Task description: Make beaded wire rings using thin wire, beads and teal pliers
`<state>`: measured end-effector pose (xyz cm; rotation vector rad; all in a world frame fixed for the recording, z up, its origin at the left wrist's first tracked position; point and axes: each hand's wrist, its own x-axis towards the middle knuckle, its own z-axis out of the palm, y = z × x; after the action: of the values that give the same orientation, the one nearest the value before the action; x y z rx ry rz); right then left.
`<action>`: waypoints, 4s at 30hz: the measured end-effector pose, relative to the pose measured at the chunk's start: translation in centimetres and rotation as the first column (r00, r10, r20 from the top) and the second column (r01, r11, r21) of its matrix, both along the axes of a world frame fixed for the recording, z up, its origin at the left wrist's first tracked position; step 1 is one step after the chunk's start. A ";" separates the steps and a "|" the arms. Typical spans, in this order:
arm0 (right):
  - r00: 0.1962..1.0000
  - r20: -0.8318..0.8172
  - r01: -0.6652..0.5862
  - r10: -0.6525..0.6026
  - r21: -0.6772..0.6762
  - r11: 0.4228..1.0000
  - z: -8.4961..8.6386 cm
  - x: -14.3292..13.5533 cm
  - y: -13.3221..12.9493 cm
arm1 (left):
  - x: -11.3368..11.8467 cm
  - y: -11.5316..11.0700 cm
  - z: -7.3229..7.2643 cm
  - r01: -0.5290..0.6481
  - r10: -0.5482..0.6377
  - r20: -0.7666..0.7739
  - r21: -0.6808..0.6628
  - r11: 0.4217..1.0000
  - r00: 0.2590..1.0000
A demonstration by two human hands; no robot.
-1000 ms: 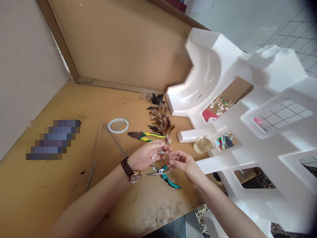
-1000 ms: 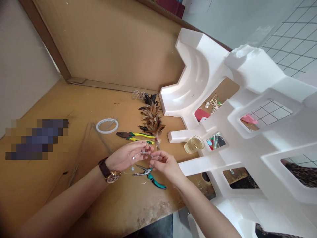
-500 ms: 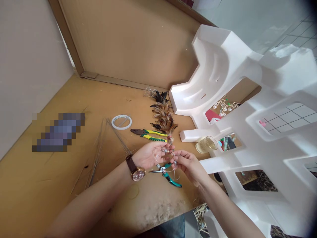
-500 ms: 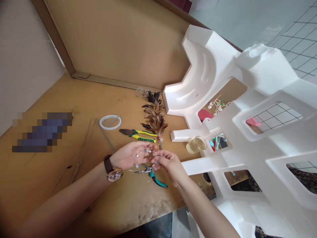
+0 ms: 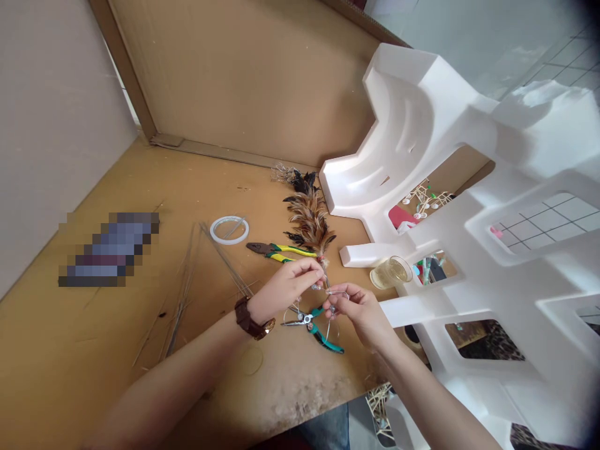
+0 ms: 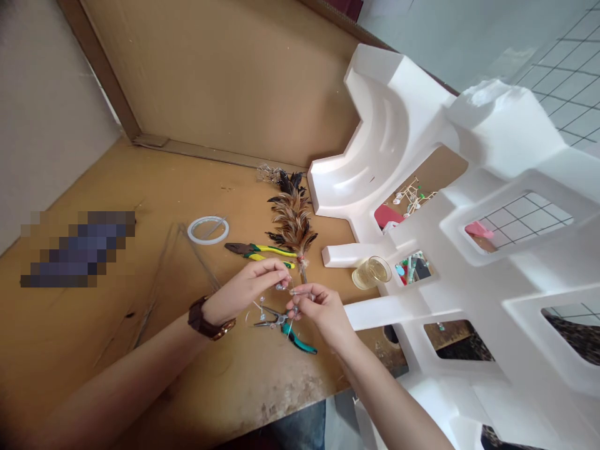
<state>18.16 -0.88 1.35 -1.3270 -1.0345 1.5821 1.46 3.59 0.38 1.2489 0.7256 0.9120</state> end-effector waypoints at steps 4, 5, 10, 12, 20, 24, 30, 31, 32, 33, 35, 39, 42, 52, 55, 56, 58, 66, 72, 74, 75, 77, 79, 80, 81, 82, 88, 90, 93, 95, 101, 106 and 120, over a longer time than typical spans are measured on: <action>1.000 0.027 -0.011 0.009 0.077 0.997 0.1 0.0 -0.1 | -0.3 0.0 0.4 -0.013 0.055 -0.130 0.305 0.952 0.990; 1.000 0.024 -0.018 0.016 0.085 0.996 0.2 0.0 -0.1 | -0.4 0.0 0.4 -0.008 0.062 -0.144 0.352 0.936 0.988; 1.000 0.026 -0.017 0.015 0.089 0.996 0.1 0.2 -0.2 | -0.6 0.1 0.5 -0.033 0.154 -0.191 0.520 0.853 0.969; 1.000 0.017 -0.017 0.015 0.090 0.996 0.1 0.3 -0.2 | -0.7 0.0 0.5 -0.033 0.184 -0.208 0.571 0.821 0.961; 1.000 0.003 -0.024 0.024 0.085 0.996 0.2 0.3 -0.3 | -1.1 -0.2 1.0 0.103 0.275 -0.335 0.781 0.616 0.901; 1.000 0.011 -0.025 0.025 0.065 0.998 0.1 0.4 -0.4 | -1.1 -0.4 0.9 0.145 0.366 -0.365 0.850 0.507 0.856; 0.999 0.025 -0.026 0.024 0.079 0.997 0.0 0.3 -0.4 | -1.1 -0.3 0.4 0.080 0.434 -0.319 0.870 0.486 0.843; 0.999 0.029 -0.028 0.025 0.079 0.996 0.0 0.3 -0.4 | -1.1 -0.3 0.4 0.076 0.425 -0.315 0.868 0.491 0.849; 0.999 0.031 -0.027 0.025 0.079 0.996 0.0 0.3 -0.4 | -1.1 -0.2 0.4 0.072 0.417 -0.309 0.866 0.494 0.855; 0.999 0.033 -0.026 0.024 0.081 0.996 0.0 0.3 -0.4 | -1.1 -0.2 0.4 0.070 0.409 -0.304 0.865 0.496 0.861; 0.999 0.036 -0.020 0.017 0.096 0.995 0.0 0.3 -0.5 | -1.1 -0.2 0.4 0.064 0.395 -0.289 0.867 0.494 0.872; 0.997 0.065 0.021 -0.032 0.170 0.985 0.0 0.4 -0.7 | -1.2 -0.1 0.3 0.058 0.369 -0.259 0.878 0.475 0.893; 0.988 0.121 0.062 -0.093 0.237 0.970 0.0 0.5 -0.9 | -1.3 0.0 0.1 0.045 0.358 -0.229 0.889 0.455 0.905; 0.972 0.206 0.050 -0.113 0.292 0.955 -0.4 0.5 -1.2 | -1.1 0.3 -0.3 -0.026 0.265 -0.151 0.825 0.565 0.952; 0.970 0.218 0.036 -0.105 0.298 0.954 -0.5 0.6 -1.1 | -0.9 0.1 0.0 -0.035 0.165 -0.117 0.705 0.709 0.979; 0.972 0.212 0.031 -0.098 0.299 0.954 -0.5 0.6 -1.1 | -0.8 0.1 0.1 -0.035 0.131 -0.100 0.652 0.758 0.986; 0.980 0.185 0.023 -0.078 0.284 0.959 -0.4 0.5 -1.1 | -0.6 0.0 0.2 -0.046 0.087 -0.048 0.553 0.832 0.995; 0.998 0.038 -0.047 0.044 0.105 0.993 -0.7 0.5 -1.0 | -0.1 -0.4 -0.2 0.023 -0.062 0.132 0.275 0.961 0.989; 0.998 -0.026 -0.064 0.065 0.032 0.997 -1.1 0.1 -1.0 | 0.2 -0.5 -0.3 0.015 -0.040 0.102 0.236 0.972 0.994; 0.998 -0.026 -0.064 0.064 0.022 0.998 -1.1 0.0 -1.1 | 0.3 -0.5 -0.3 0.031 -0.054 0.096 0.221 0.975 0.994; 0.998 -0.024 -0.066 0.066 0.019 0.998 -1.1 0.0 -1.1 | 0.3 -0.5 -0.3 0.037 -0.058 0.097 0.214 0.976 0.994; 0.997 -0.016 -0.069 0.070 0.017 0.997 -1.0 0.1 -1.2 | 0.2 -0.5 -0.2 0.042 -0.063 0.097 0.203 0.978 0.993; 0.998 0.007 -0.065 0.065 0.026 0.998 -0.9 0.1 -1.2 | 0.2 -0.5 -0.2 0.046 -0.064 0.088 0.197 0.979 0.994; 0.998 0.027 -0.062 0.061 0.038 0.997 -0.8 0.1 -1.2 | 0.2 -0.4 -0.1 0.050 -0.067 0.080 0.196 0.979 0.995; 0.997 0.050 -0.057 0.055 0.055 0.997 -0.7 0.1 -1.2 | 0.1 -0.4 -0.1 0.057 -0.072 0.073 0.195 0.979 0.995; 0.996 0.073 -0.055 0.050 0.073 0.996 -0.7 0.0 -1.2 | 0.1 -0.4 -0.1 0.065 -0.080 0.068 0.193 0.979 0.995; 0.986 0.138 -0.107 0.093 0.094 0.990 -0.5 -0.1 -1.2 | 0.4 -0.5 -0.2 0.083 -0.097 0.138 0.102 0.991 0.986; 0.981 0.152 -0.138 0.122 0.098 0.986 -0.5 0.4 -1.2 | 0.5 -0.5 -0.4 0.077 -0.076 0.215 0.006 0.997 0.974; 0.950 0.292 -0.157 0.112 0.135 0.978 -1.3 1.6 -1.2 | 0.5 -0.2 -0.6 0.120 -0.033 0.374 -0.210 0.970 0.927; 0.821 0.564 -0.244 0.089 0.205 0.948 -2.4 2.5 -1.5 | 0.4 0.1 -0.7 0.178 -0.007 0.472 -0.319 0.931 0.882; 0.085 0.994 -0.722 0.067 0.016 0.691 -6.5 2.6 -3.2 | -0.1 0.4 -0.7 0.334 0.004 0.620 -0.427 0.840 0.784; -0.144 0.988 -0.696 0.049 -0.136 0.705 -6.6 1.0 -2.9 | -0.5 0.4 -0.2 0.445 -0.034 0.669 -0.453 0.772 0.742; 0.124 0.944 -0.645 -0.306 0.311 0.698 -0.1 7.9 -1.7 | -2.6 0.7 1.6 0.208 -0.032 0.462 -0.335 0.919 0.886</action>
<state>26.04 -2.59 1.23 -1.6147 -2.4330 -0.0850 -1.12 4.28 1.94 0.6931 0.4157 0.8642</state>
